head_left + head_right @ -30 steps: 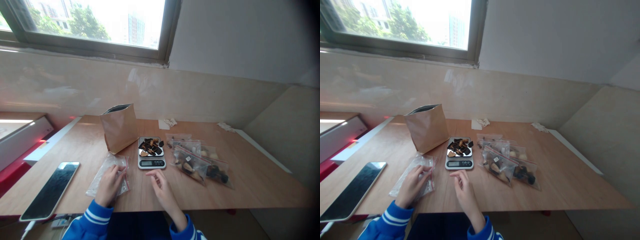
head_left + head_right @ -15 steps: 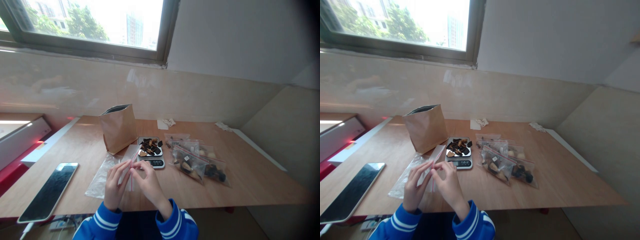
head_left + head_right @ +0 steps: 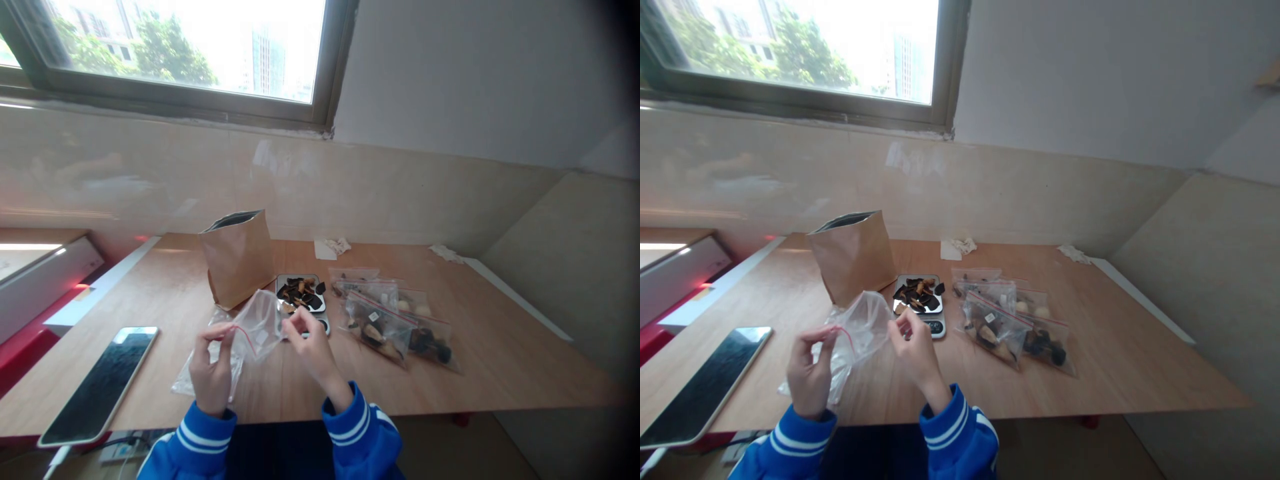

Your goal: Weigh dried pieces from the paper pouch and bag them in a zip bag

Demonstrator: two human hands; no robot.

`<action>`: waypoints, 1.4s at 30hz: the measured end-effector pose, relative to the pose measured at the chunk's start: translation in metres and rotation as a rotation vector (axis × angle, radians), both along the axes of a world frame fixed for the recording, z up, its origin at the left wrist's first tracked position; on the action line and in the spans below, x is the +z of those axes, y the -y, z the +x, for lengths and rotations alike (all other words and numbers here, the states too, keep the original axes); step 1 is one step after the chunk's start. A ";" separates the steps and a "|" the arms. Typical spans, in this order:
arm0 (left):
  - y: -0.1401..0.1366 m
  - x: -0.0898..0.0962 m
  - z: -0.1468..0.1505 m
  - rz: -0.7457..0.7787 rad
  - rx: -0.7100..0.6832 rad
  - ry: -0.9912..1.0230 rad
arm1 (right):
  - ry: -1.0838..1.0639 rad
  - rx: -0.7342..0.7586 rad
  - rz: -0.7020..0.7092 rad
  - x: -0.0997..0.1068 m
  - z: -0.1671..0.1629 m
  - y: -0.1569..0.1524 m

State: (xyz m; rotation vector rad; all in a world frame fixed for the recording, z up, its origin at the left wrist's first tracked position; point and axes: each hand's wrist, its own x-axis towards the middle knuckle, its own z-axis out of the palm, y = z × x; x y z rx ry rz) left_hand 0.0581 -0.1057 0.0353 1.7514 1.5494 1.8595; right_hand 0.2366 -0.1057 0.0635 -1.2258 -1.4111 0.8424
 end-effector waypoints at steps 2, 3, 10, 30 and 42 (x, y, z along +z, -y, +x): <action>-0.004 0.003 -0.002 -0.018 0.063 0.085 | -0.033 -0.104 -0.054 -0.006 0.008 -0.004; -0.006 0.005 -0.003 -0.021 0.055 0.089 | -0.029 -0.108 -0.069 -0.007 0.012 -0.006; -0.034 0.011 0.017 0.150 -0.034 0.103 | 0.213 0.006 0.133 -0.013 0.052 -0.022; -0.075 -0.030 0.038 -0.045 0.114 0.416 | 0.660 -0.120 0.133 -0.067 0.074 -0.074; -0.074 -0.031 0.037 -0.060 0.108 0.395 | 0.371 -0.173 0.202 -0.074 0.082 -0.082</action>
